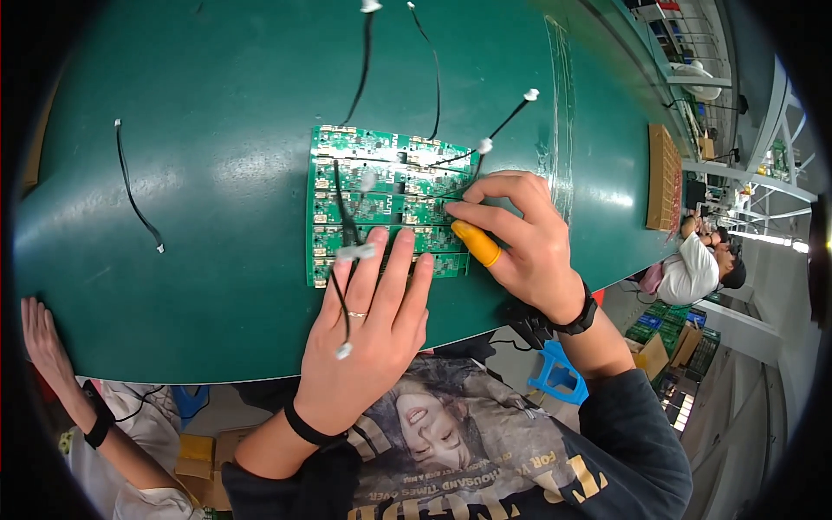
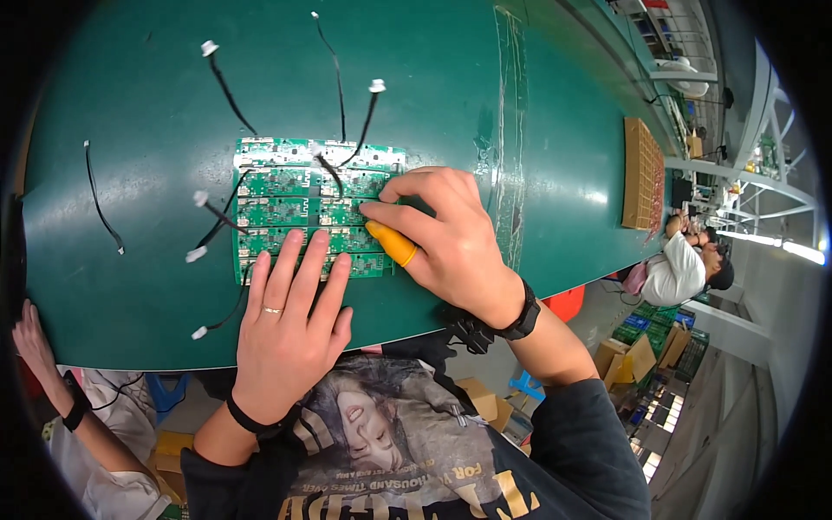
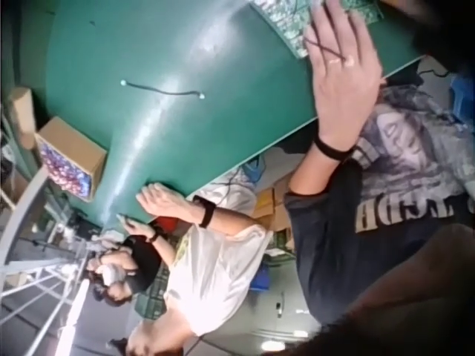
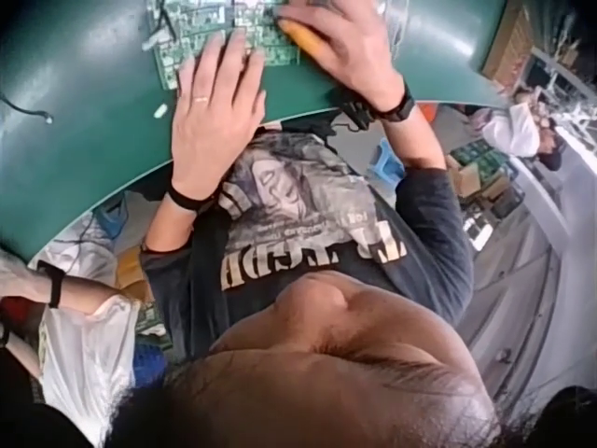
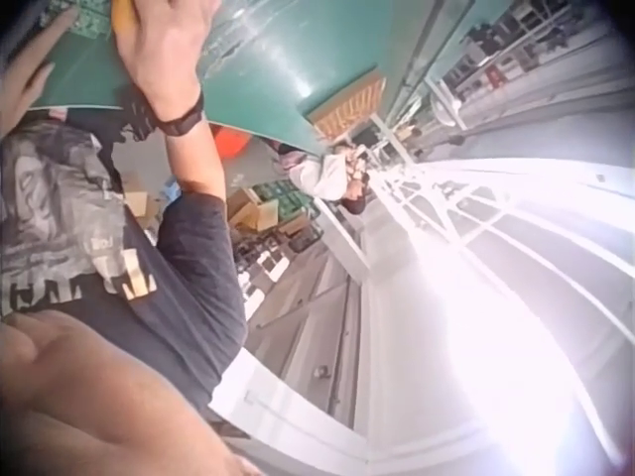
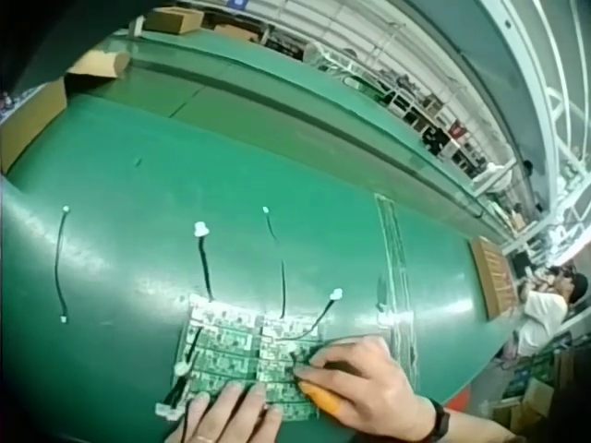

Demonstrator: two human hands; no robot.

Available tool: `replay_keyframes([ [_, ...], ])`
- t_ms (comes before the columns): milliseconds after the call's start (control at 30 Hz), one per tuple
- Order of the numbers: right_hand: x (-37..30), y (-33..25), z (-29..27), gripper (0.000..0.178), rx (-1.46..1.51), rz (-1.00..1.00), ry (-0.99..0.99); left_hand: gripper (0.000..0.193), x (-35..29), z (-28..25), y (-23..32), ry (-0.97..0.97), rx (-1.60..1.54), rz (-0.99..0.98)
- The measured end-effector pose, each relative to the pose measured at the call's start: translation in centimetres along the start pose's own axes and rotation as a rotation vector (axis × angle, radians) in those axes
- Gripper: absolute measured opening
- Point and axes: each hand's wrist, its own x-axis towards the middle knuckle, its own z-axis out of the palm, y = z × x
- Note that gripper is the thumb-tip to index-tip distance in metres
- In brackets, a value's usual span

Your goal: The person connects wires to circuit boards by hand, repeats the process for several boards, and then carries a board through the factory.

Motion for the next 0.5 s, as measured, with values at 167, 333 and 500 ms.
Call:
replay_keyframes([
  [167,-0.2,0.5,0.6,0.033,0.071,-0.079,0.051,0.047,-0.5,0.0,0.0,0.047,0.021,0.037],
  [333,0.3,0.2,1.8,0.034,0.093,-0.131,0.081,0.04,-0.9,-0.8,-0.2,0.095,0.038,0.086],
  [500,0.7,-0.2,0.9,0.035,0.129,-0.163,0.065,0.028,-4.5,-4.0,-0.9,0.288,-0.116,0.088],
])
